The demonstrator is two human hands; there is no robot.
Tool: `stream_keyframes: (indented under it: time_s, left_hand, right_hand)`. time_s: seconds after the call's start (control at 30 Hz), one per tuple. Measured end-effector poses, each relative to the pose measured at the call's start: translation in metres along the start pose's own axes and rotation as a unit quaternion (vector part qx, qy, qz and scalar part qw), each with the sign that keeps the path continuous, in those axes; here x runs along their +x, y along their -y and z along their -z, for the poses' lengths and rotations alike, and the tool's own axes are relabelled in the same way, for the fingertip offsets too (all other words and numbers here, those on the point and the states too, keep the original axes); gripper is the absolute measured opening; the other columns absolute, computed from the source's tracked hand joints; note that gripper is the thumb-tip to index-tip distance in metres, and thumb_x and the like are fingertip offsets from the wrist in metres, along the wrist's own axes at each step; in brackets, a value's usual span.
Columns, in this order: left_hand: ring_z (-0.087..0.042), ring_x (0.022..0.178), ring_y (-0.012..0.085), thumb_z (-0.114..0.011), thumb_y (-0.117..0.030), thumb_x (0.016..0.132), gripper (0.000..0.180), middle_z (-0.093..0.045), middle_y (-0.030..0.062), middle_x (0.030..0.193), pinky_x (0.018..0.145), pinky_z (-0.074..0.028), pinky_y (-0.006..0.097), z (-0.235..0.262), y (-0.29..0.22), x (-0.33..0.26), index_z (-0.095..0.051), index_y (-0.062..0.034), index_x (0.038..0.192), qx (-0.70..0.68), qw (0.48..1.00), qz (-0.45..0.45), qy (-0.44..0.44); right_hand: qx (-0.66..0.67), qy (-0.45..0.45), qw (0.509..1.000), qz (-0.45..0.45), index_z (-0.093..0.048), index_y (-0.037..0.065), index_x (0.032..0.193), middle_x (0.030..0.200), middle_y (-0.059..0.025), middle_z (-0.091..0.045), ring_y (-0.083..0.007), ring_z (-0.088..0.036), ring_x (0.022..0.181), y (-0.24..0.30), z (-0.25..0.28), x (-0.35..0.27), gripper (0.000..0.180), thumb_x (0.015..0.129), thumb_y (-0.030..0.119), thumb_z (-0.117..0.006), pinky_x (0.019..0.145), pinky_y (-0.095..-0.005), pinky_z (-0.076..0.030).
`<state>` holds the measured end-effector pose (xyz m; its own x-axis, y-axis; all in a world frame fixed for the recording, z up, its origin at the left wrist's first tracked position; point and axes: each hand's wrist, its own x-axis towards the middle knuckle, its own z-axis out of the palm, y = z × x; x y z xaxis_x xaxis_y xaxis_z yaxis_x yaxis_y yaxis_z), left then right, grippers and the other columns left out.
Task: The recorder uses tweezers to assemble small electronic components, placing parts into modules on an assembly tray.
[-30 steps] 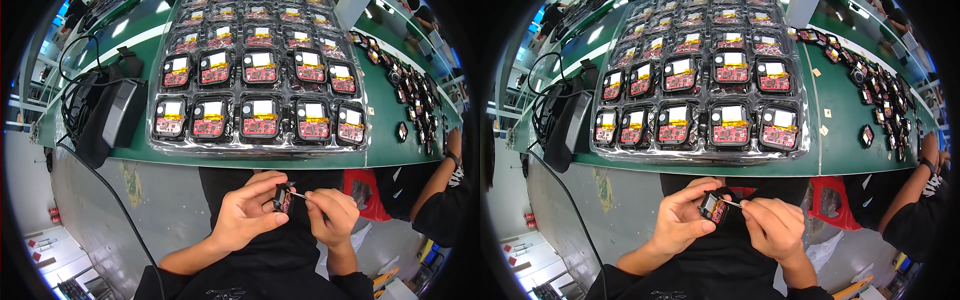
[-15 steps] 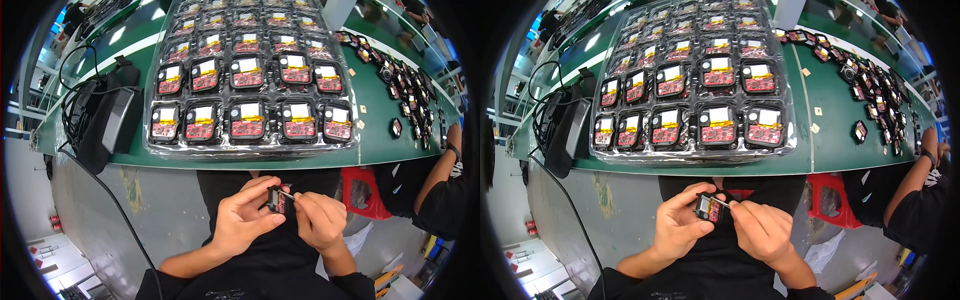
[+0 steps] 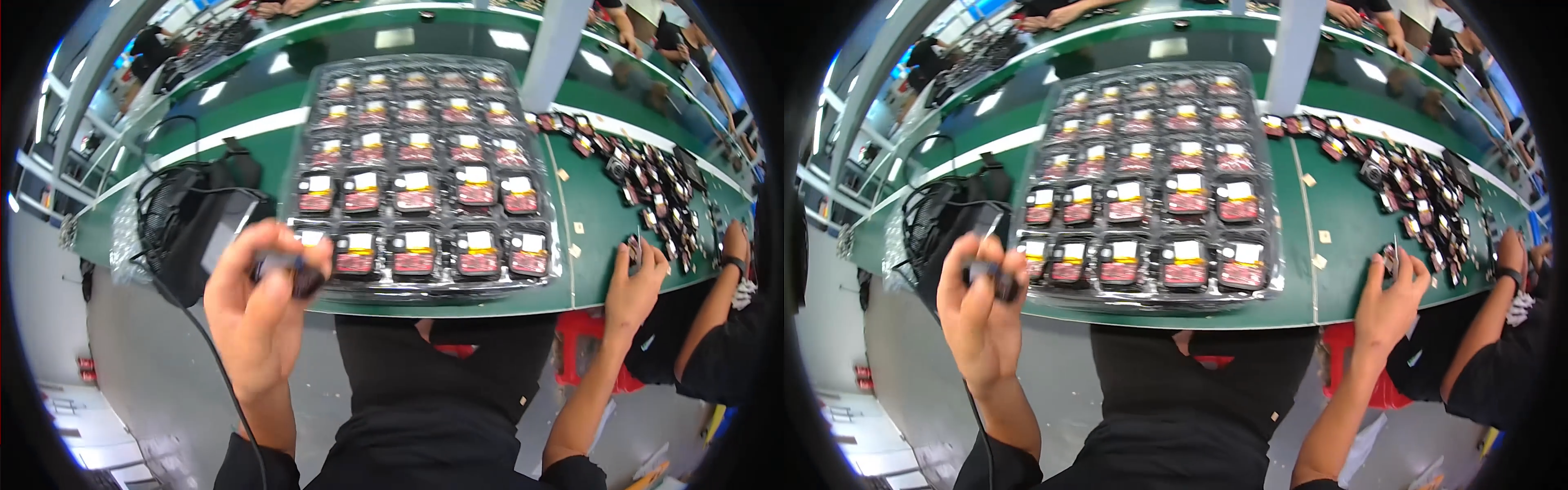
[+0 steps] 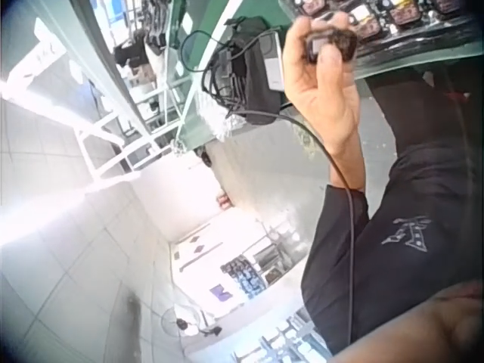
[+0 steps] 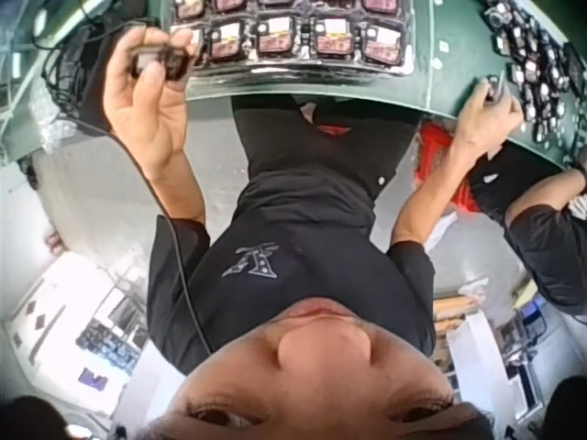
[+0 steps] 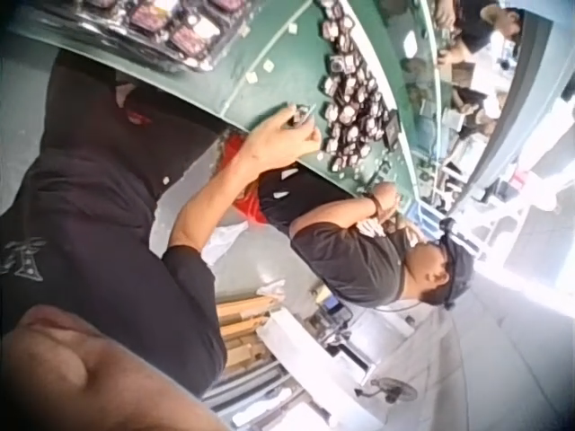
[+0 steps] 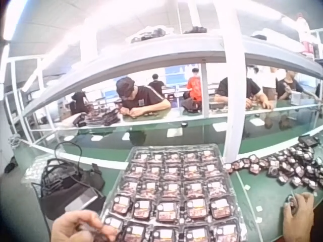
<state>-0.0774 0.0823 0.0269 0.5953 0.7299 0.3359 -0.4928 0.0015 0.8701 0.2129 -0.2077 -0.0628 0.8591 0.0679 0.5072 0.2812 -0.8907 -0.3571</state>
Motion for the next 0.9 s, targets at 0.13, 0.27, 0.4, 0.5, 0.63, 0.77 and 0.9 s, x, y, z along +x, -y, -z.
stream_keyframes:
  time_s: [0.13,0.27,0.4,0.5,0.63,0.77,0.9]
  left_hand:
    - [-0.065,0.11,0.024,-0.061,-0.004,0.099,0.037,-0.067,0.0127,0.107,0.097,-0.052,0.039,0.005,-0.005,0.065,-0.053,0.0056,0.134,0.179,0.984,-0.003,0.021]
    - [-0.065,0.099,0.0129,-0.067,-0.002,0.094,0.035,-0.069,0.0094,0.107,0.091,-0.052,0.028,0.021,-0.001,0.118,-0.058,0.0053,0.126,0.351,0.933,0.03,0.076]
    - [-0.064,0.096,0.0102,-0.073,-0.005,0.091,0.021,-0.07,0.0088,0.107,0.087,-0.05,0.026,0.04,0.018,0.139,-0.066,0.0016,0.11,0.462,0.879,0.063,0.099]
    - [-0.064,0.107,0.0185,-0.079,-0.012,0.086,0.022,-0.067,0.0117,0.117,0.096,-0.047,0.032,0.039,0.024,0.137,-0.07,-0.0012,0.104,0.531,0.842,-0.022,0.092]
    - [-0.061,0.116,0.027,-0.081,-0.015,0.084,0.024,-0.065,0.0136,0.124,0.103,-0.042,0.038,0.038,0.024,0.138,-0.072,-0.0027,0.102,0.555,0.822,-0.064,0.113]
    - [-0.062,0.113,0.0277,-0.079,-0.012,0.083,0.023,-0.067,0.014,0.119,0.102,-0.043,0.036,0.039,0.018,0.143,-0.072,-0.0014,0.102,0.547,0.821,-0.043,0.161]
    - [-0.063,0.11,0.0287,-0.078,-0.009,0.083,0.022,-0.068,0.015,0.115,0.099,-0.045,0.037,0.037,0.017,0.145,-0.072,0.0001,0.102,0.573,0.796,-0.05,0.187]
  right_hand:
    - [-0.029,0.043,0.999,-0.007,-0.067,0.007,0.121,0.129,-0.0125,-0.056,-0.0347,-0.064,0.107,0.023,0.0,-0.009,0.033,0.094,0.026,-0.068,0.091,-0.0423,-0.051]
    - [-0.008,0.033,0.999,-0.005,-0.067,0.01,0.115,0.132,-0.011,-0.056,-0.0333,-0.065,0.106,0.014,0.001,-0.011,0.026,0.093,0.025,-0.069,0.087,-0.0421,-0.052]
    - [0.001,0.016,1.0,0.023,-0.067,0.011,0.112,0.133,-0.0108,-0.058,-0.034,-0.065,0.106,0.012,-0.001,-0.012,0.022,0.093,0.021,-0.069,0.086,-0.0421,-0.052]
    - [0.022,0.026,0.999,0.028,-0.066,0.01,0.112,0.132,-0.011,-0.061,-0.0339,-0.065,0.109,0.013,0.001,-0.011,0.021,0.093,0.018,-0.068,0.086,-0.0417,-0.052]
    - [0.029,0.029,0.998,0.041,-0.066,0.01,0.111,0.13,-0.0114,-0.063,-0.0339,-0.065,0.11,0.014,0.001,-0.011,0.02,0.092,0.016,-0.068,0.088,-0.0414,-0.052]
    - [0.05,0.033,0.998,0.034,-0.066,0.007,0.112,0.129,-0.0128,-0.063,-0.0347,-0.064,0.113,0.013,-0.002,-0.009,0.021,0.092,0.014,-0.067,0.091,-0.0405,-0.05]
    - [0.049,0.031,0.997,0.05,-0.065,0.005,0.113,0.128,-0.0138,-0.064,-0.035,-0.063,0.116,0.013,-0.001,-0.011,0.022,0.093,0.013,-0.066,0.095,-0.0396,-0.049]
